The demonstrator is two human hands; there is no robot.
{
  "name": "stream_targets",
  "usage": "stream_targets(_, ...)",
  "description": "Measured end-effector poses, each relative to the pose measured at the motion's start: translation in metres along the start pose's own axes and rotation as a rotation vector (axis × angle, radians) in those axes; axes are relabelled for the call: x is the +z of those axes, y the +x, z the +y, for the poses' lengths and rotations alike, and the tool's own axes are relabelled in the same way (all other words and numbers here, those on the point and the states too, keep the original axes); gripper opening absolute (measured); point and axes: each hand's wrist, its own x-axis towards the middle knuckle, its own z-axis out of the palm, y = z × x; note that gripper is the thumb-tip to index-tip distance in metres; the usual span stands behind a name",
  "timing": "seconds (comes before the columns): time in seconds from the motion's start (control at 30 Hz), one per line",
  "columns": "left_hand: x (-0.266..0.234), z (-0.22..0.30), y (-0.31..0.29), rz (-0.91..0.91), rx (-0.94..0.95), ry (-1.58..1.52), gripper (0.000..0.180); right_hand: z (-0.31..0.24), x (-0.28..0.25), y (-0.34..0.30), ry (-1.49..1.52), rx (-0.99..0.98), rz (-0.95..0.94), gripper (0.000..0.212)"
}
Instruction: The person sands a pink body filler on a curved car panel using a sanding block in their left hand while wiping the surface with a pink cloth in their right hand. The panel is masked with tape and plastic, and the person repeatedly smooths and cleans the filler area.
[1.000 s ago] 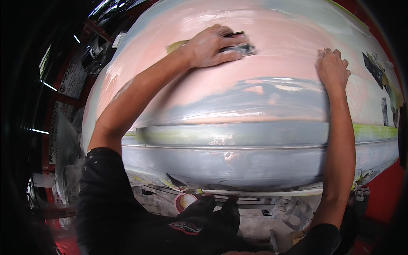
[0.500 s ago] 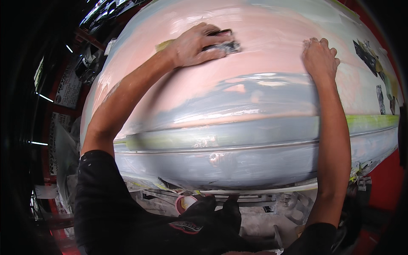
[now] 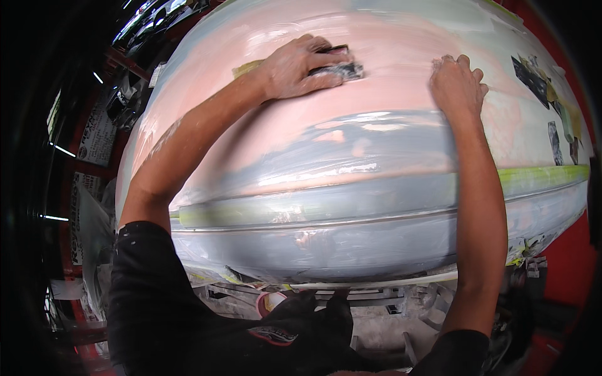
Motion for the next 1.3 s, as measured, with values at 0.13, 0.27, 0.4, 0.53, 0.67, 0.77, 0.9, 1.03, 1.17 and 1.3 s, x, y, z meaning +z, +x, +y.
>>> stream_targets(0.13,0.032,-0.001,0.101,0.002,-0.076,0.139,0.062,-0.017,0.001,0.0,0.035,-0.053,0.045,0.041)
stream_targets(0.27,0.037,0.0,0.111,0.033,-0.107,0.032,0.063,-0.008,-0.003,-0.005,0.062,-0.039,0.048,0.041)
stream_targets(0.4,0.002,0.015,0.011,0.001,-0.008,0.013,0.064,0.007,0.001,0.001,0.07,0.0,0.052,0.041)
stream_targets(0.53,0.007,0.002,0.018,0.018,-0.005,0.074,0.061,0.0,0.004,0.001,0.034,-0.006,0.025,0.042)
stream_targets(0.67,0.017,-0.028,0.078,-0.057,-0.173,0.107,0.065,-0.013,0.001,0.003,0.026,-0.064,0.065,0.043)
stream_targets(0.77,0.021,-0.03,0.065,-0.001,-0.118,0.061,0.068,-0.012,-0.002,-0.004,0.061,-0.059,0.064,0.044)
stream_targets(0.9,0.003,0.008,-0.02,0.022,-0.082,0.147,0.066,0.004,0.001,0.002,0.041,-0.011,0.047,0.044)
stream_targets(1.03,0.011,-0.016,-0.003,0.072,-0.037,0.162,0.063,-0.001,0.003,0.003,-0.015,-0.01,0.053,0.044)
stream_targets(1.17,0.013,-0.05,0.039,-0.044,-0.245,0.197,0.065,-0.016,-0.001,-0.002,0.012,-0.062,0.055,0.045)
stream_targets(1.3,0.016,-0.036,-0.003,0.081,-0.102,0.164,0.065,-0.004,-0.005,0.002,0.015,-0.045,0.044,0.047)
